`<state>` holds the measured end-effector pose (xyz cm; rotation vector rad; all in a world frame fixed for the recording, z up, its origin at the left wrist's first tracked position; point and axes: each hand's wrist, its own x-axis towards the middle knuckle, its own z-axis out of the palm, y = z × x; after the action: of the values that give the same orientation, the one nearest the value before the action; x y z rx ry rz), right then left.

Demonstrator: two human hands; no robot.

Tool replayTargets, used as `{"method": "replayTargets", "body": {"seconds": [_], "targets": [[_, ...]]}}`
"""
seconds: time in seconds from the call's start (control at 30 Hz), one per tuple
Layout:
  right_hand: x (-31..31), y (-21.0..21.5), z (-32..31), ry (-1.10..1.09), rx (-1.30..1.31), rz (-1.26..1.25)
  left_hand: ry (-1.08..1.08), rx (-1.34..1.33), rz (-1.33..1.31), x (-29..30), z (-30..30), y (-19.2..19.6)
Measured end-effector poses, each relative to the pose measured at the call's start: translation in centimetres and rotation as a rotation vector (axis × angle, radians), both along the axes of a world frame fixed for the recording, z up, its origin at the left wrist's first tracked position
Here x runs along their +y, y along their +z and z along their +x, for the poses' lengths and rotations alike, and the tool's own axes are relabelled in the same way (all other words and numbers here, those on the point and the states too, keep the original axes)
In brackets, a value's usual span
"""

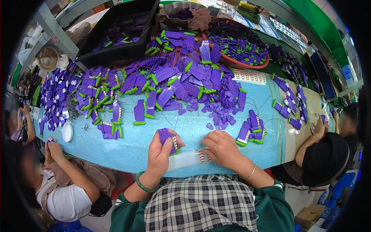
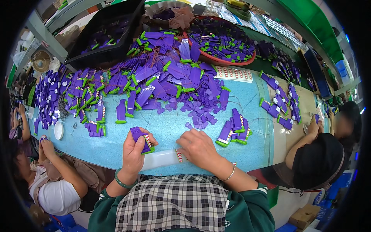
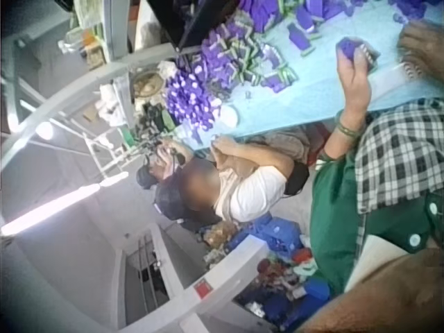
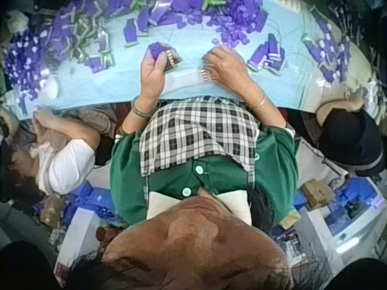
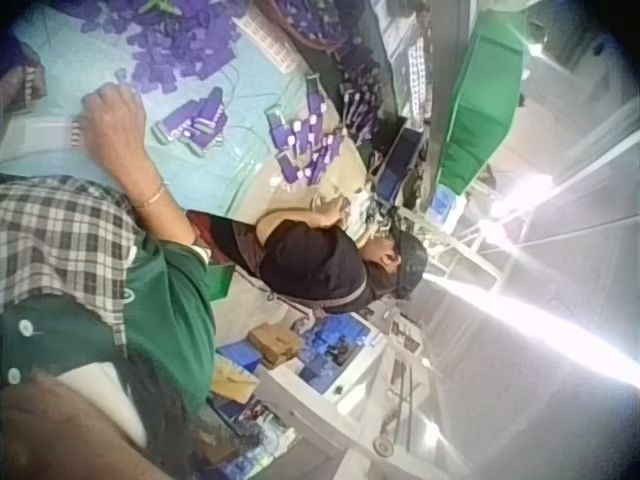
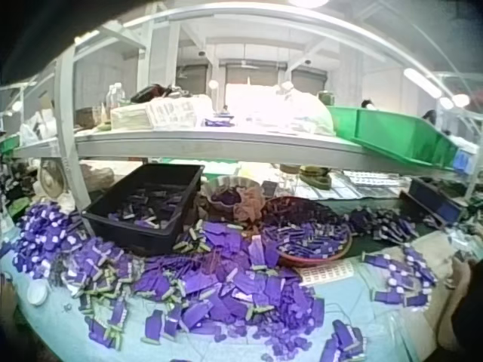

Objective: The person assembles small purple and green plastic components by hand at a shared workbench. They repeatedly pick up a purple piece, attach a green piece, and place the finished unit on the table. Other workers perform similar assembly nearby.

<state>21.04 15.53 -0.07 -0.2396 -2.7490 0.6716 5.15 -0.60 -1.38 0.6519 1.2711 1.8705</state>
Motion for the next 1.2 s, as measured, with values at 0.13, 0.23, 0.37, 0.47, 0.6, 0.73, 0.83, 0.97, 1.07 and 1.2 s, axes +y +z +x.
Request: {"method": "replayTargets", "body": {"seconds": [0.13, 0.23, 0.37, 0.47, 0.6, 0.73, 0.83, 0.97, 1.07, 1.2], "targets": [[2.7, -0.1, -0.7, -0.172, 0.010, 0.128, 0.000, -0.088, 0.044, -0.2, 0.1, 0.3], [3.6, -0.1, -1.4, -0.201, -0.025, 0.218, -0.003, -0.196, 0.086, 0.0, -0.1, 0.4], [3.2, -1.4, -2.2, -0.161, -0.177, 0.455, -0.012, -0.163, 0.050, 0.0, 0.0, 0.0], [3.4, -2.1, -2.1, -0.137, -0.173, 0.475, -0.022, -0.111, 0.021, 0.0, -0.1, -0.4], [3.8, -0.6, -1.8, -0.163, -0.040, -0.089, -0.048, -0.054, -0.072, 0.3, 0.0, -0.4], [2.5, 0.3, -1.1, -0.167, 0.041, -1.257, -0.178, 0.015, -0.181, 1.0, 0.9, -1.2], [1.3, 0.8, -0.4, -0.169, 0.055, -1.417, -0.277, 0.182, -0.246, 1.7, 1.6, -0.4], [0.0, 0.2, -0.6, -0.113, 0.285, -1.109, -0.379, 0.335, -0.321, 2.1, 2.0, -0.1], [-0.3, 0.5, -0.2, -0.106, 0.118, -0.985, -0.398, 0.511, -0.336, 2.3, 2.4, 0.1], [-0.6, 1.3, -0.3, -0.166, 0.135, -0.620, -0.391, 0.710, -0.320, 2.3, 2.6, 1.2]]}}
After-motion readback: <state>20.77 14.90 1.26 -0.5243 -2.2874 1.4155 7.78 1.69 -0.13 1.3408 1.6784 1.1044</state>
